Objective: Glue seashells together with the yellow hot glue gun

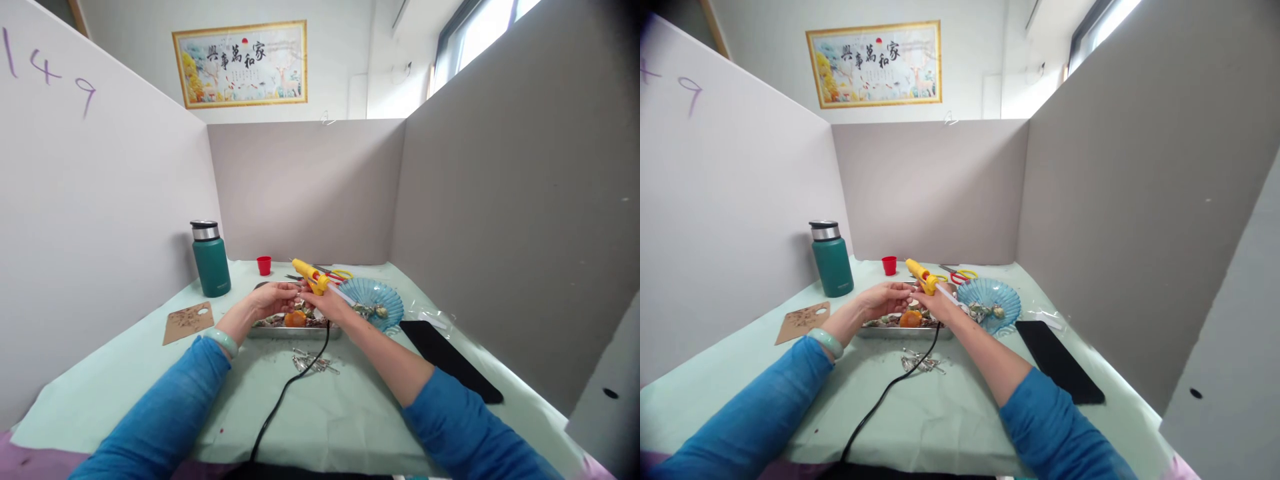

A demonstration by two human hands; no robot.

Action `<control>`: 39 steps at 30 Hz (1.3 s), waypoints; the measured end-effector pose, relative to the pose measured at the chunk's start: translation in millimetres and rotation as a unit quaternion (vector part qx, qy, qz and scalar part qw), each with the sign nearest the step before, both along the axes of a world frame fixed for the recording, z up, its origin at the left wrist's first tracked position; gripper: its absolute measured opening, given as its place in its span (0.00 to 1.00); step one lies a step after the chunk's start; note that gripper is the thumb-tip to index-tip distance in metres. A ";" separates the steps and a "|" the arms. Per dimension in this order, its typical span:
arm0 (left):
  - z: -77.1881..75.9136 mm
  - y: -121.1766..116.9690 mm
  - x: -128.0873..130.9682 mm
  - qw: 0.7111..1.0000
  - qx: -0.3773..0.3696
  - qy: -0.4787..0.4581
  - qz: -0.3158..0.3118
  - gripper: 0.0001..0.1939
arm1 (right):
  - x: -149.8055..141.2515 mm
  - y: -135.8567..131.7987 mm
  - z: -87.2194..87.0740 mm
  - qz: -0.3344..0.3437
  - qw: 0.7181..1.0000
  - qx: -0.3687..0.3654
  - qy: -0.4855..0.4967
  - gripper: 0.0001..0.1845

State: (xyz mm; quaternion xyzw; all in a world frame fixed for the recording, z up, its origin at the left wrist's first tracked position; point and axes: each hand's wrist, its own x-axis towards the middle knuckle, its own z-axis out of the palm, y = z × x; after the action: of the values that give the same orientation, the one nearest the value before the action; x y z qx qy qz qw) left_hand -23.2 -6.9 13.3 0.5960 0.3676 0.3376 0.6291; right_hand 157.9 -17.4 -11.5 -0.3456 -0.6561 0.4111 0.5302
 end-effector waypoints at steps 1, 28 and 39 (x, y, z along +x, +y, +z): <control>1.8 0.0 -1.7 0.997 0.045 0.052 0.022 0.13 | 0.3 1.4 -0.8 -0.015 1.000 -0.006 -0.014 0.11; -0.7 23.1 -14.2 0.699 0.344 0.626 0.040 0.15 | 7.4 9.8 -11.0 -0.137 0.960 0.008 -0.243 0.12; -6.9 22.8 -14.9 0.839 0.282 0.451 0.116 0.02 | 6.4 16.0 -16.9 -0.146 0.968 0.005 -0.202 0.11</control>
State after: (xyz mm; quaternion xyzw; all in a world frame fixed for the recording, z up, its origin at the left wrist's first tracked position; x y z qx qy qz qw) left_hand -38.1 15.9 6.4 0.7872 0.5655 0.1914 0.1546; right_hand 164.3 -1.5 -28.4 -0.5109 -0.6942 0.2473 0.4425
